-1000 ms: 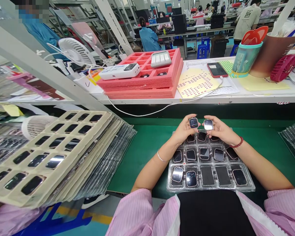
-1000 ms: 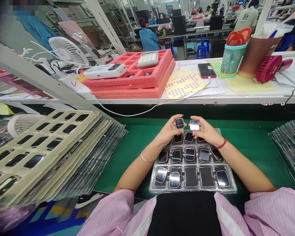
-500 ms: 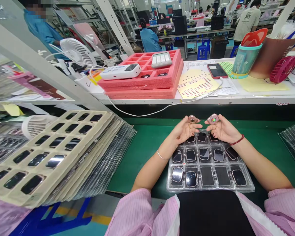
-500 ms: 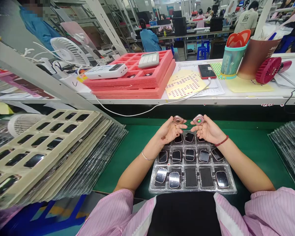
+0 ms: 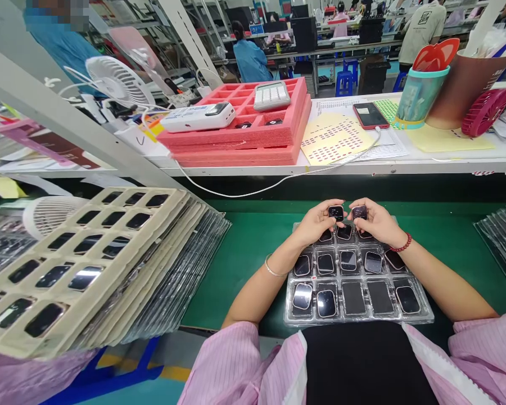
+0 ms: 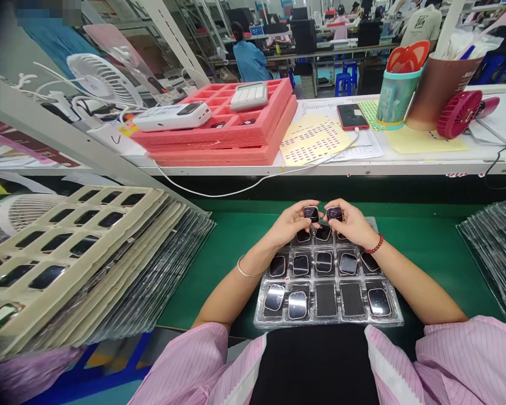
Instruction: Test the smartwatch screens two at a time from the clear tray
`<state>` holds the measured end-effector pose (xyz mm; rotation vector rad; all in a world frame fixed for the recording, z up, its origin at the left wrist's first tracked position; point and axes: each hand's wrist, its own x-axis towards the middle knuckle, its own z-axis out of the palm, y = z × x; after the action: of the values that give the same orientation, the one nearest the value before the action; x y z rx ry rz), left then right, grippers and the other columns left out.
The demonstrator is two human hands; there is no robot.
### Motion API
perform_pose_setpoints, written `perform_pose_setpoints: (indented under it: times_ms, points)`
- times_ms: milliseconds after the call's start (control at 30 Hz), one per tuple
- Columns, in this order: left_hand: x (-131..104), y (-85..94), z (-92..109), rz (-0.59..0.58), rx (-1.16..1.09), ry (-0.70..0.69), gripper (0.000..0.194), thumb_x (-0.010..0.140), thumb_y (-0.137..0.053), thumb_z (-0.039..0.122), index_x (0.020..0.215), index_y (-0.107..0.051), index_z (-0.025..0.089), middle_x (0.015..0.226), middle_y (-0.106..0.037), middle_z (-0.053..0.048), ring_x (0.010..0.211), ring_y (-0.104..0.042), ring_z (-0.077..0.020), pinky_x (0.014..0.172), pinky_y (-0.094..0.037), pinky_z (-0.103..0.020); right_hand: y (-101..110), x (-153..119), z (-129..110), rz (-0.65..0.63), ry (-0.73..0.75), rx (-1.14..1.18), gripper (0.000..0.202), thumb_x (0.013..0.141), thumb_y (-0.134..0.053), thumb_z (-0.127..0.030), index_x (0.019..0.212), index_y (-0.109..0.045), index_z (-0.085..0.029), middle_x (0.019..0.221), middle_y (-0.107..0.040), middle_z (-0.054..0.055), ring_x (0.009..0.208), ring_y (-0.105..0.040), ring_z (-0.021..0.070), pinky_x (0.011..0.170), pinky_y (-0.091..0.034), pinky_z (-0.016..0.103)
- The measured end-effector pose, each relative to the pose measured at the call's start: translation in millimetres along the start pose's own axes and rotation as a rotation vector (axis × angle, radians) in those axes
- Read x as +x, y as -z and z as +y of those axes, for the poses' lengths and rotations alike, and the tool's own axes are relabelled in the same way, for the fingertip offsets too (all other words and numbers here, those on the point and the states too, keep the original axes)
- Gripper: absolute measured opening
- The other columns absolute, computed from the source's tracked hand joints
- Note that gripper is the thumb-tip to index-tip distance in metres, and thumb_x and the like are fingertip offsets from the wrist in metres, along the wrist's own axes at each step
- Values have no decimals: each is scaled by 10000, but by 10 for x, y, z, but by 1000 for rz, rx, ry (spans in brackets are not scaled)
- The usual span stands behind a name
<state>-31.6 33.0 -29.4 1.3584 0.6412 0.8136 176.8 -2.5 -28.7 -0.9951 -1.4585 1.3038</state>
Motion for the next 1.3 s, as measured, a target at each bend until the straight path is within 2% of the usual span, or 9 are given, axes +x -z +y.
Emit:
perform_pose_setpoints:
  times_ms: [300,433,567,900,1100,1300]
  points:
    - [-10,-13,27,3,24,-7,521,796,-640,228,1302,-541,148,1104,-697,-127,783,-704,-160,602,-475,-220,-5,-33,-16,-38,30,-85,326,784,-641,-184,1094,-550,-223,944,-654,26,624,-582,122,535,-495,263]
    - [-19,-15,37,6,29,-6,566,794,-646,230,1339,-515,151,1101,-702,-128,786,-706,-163,606,-480,-222,-2,-41,-14,-28,33,-111,360,788,-636,-184,1132,-542,-224,935,-652,27,641,-600,134,568,-516,282]
    - [-24,-23,42,11,35,-5,581,796,-642,229,1356,-506,152,1094,-709,-127,785,-709,-163,605,-481,-219,-2,-43,-17,-29,45,-141,312,797,-626,-191,1100,-560,-221,947,-658,32,638,-606,139,578,-520,295]
    - [-37,-37,64,11,34,14,457,790,-658,241,1231,-583,145,1080,-719,-126,792,-720,-174,599,-459,-213,-23,-61,-44,-23,59,-182,246,831,-598,-210,1075,-572,-228,942,-682,41,659,-622,155,586,-524,302]
    - [-36,-43,71,3,36,3,469,739,-657,166,1202,-588,151,1048,-722,-98,822,-719,-176,665,-488,-230,-33,-66,-63,-19,90,-220,277,804,-612,-179,1075,-580,-221,984,-702,58,823,-676,196,645,-538,301]
    - [-38,-53,80,20,42,8,420,785,-677,269,1174,-589,137,1009,-718,-103,791,-711,-171,608,-463,-215,-28,-68,-63,-24,77,-193,280,813,-582,-181,1092,-580,-213,989,-710,55,735,-678,167,655,-551,311]
